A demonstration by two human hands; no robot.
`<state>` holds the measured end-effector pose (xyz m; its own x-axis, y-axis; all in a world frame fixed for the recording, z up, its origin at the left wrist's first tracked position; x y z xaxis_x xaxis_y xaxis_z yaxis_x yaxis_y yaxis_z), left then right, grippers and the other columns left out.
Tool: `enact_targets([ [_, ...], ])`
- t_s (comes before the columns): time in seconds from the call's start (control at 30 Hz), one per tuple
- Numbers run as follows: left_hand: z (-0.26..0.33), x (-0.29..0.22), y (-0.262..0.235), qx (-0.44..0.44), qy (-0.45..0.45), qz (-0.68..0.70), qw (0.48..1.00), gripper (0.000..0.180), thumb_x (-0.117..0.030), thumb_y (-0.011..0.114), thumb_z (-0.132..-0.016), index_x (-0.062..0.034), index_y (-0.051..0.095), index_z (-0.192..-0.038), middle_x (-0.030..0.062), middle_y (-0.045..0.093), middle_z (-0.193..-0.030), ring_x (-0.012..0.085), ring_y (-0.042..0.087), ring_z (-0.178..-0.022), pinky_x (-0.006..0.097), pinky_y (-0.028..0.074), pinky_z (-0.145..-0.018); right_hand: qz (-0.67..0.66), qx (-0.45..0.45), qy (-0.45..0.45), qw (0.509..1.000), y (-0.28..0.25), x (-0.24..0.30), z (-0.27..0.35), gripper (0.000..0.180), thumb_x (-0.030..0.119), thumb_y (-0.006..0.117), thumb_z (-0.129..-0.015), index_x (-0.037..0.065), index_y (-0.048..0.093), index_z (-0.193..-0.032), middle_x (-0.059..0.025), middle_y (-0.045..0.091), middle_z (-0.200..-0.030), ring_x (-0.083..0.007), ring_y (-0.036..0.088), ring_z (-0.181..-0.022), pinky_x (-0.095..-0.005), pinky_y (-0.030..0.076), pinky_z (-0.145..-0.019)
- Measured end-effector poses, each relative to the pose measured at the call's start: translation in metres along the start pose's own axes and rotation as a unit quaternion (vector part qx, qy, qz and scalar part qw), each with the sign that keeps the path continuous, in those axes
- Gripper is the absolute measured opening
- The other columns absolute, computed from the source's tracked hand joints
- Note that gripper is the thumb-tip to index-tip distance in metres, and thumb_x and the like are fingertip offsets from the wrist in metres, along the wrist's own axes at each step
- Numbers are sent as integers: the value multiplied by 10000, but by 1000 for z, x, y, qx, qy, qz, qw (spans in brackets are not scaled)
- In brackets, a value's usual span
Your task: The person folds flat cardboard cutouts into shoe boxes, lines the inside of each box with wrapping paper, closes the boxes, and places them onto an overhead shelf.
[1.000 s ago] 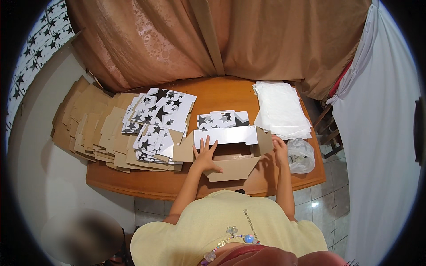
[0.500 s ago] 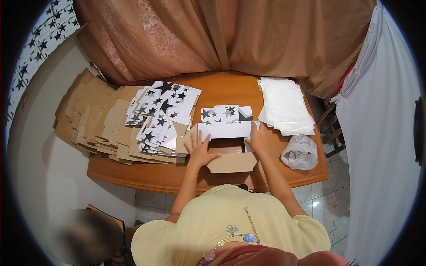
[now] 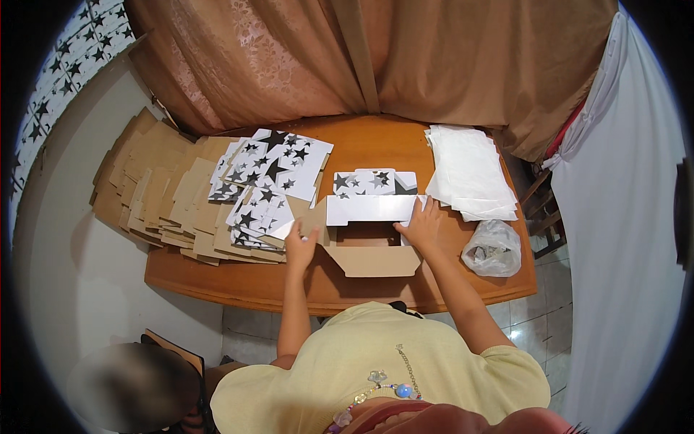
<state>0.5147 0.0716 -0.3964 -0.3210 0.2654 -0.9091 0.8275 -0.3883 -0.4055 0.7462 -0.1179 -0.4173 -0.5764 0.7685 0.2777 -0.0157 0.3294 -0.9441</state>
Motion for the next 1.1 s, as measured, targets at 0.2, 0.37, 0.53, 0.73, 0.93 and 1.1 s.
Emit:
enact_targets([
  [0.2, 9, -15, 56, 222, 167, -53, 959, 522, -365, 649, -789, -1, 579, -1156, 171, 542, -1233, 320, 399, -1261, 398, 292, -1052, 38, 15, 36, 999, 3, 9, -2, 860, 443, 770, -605, -37, 400, -1215, -223, 273, -1391, -407, 274, -1270, -533, 309, -993],
  [0.37, 20, -13, 79, 283, 158, -212, 922, 539, -451, 607, -776, -35, 617, -1119, 187, 544, -1218, 326, 378, -1270, 488, 139, -1094, 26, 13, 32, 999, 5, 6, -6, 884, 427, 770, -609, -16, 369, -1261, -202, 263, -1405, -400, 336, -1232, -504, 378, -940],
  [0.53, 15, -9, 82, 297, 130, -274, 906, 562, -482, 589, -771, -40, 620, -1117, 200, 526, -1237, 326, 372, -1273, 488, 144, -1092, -39, 17, 29, 999, 5, 7, -5, 984, 443, 755, -610, 62, 265, -1373, -198, 250, -1413, -399, 467, -1110, -542, 449, -795],
  [0.73, 16, -31, 66, 365, 98, -264, 887, 762, -553, 667, -653, -67, 544, -1228, 165, 433, -1350, 308, 278, -1333, 512, 112, -1093, -83, 39, 53, 994, 9, 1, -10, 1002, 423, 778, -578, 55, 278, -1364, -188, 244, -1408, -403, 425, -1161, -514, 437, -860],
  [0.93, 30, -50, 37, 470, 127, -366, 793, 916, -398, 789, -518, -229, 431, -1345, 123, 242, -1474, 280, 84, -1397, 630, -39, -1039, -196, 49, 66, 977, 11, -8, -21, 1037, 440, 806, -537, -2, 298, -1326, -217, 234, -1364, -395, 346, -1221, -456, 361, -990],
  [1.1, 2, -26, 35, 481, 18, -193, 855, 653, -349, 764, -599, -143, 583, -1192, 144, 514, -1281, 280, 421, -1247, 503, 174, -1084, -242, 44, 61, 967, 13, -8, -21, 1034, 473, 784, -573, -22, 288, -1333, -244, 223, -1353, -390, 283, -1256, -454, 316, -1019],
])
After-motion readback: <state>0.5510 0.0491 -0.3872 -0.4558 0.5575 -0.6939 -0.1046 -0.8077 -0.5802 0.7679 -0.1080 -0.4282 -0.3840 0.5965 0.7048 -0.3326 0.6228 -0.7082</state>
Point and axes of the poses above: each hand's wrist, its own z-axis away from the middle knuckle, its own y-axis out of the palm, x = y × z, the point moved 1 cm from there along -z, towards the middle knuckle
